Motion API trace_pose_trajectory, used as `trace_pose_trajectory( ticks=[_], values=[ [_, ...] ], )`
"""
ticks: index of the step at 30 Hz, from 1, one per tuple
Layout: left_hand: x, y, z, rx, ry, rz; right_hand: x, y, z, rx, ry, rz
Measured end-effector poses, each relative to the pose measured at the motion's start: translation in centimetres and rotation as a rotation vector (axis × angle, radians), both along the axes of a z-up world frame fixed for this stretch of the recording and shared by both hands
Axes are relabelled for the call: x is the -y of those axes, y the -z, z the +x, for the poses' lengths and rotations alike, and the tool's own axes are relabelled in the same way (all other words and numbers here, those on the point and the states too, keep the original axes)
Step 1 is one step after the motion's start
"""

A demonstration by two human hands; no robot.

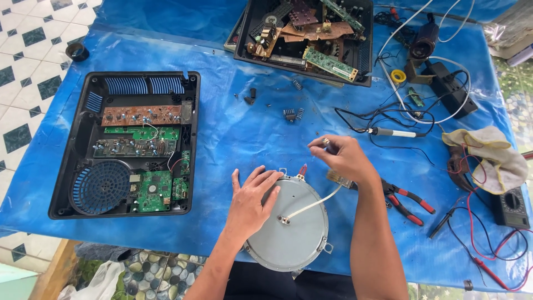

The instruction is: The person is assembling an induction cooker by placing the heating coil into the housing and aligning it with the internal components.

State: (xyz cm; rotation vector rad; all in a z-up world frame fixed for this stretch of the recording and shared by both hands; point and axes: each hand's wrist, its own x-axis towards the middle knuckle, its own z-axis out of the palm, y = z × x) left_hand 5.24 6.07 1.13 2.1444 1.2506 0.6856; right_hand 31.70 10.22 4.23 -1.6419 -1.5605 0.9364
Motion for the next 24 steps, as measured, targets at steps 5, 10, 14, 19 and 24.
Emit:
trace_pose_trajectory(
  ticks=[5,10,14,19,24],
  values=[
    [-0.2,0.0,0.0,0.008,0.000,-0.012,-0.5,1.1,1.3,-0.022,0.221,0.195],
    [-0.3,0.3,0.0,0.014,-0.003,-0.013,-0.6,1.8,1.9,0.072,0.391,0.294],
    [-0.3,0.4,0.0,0.007,-0.001,-0.012,-1.1,2.1,0.8,0.241,0.316,0.320],
    [-0.3,0.2,0.0,0.015,-0.001,-0.011,-2.1,3.1,-0.1,0.410,0.170,0.254],
    [-0.2,0.3,0.1,0.011,-0.010,-0.015,-2.6,3.9,0.0,0.462,0.208,0.243]
  ],
)
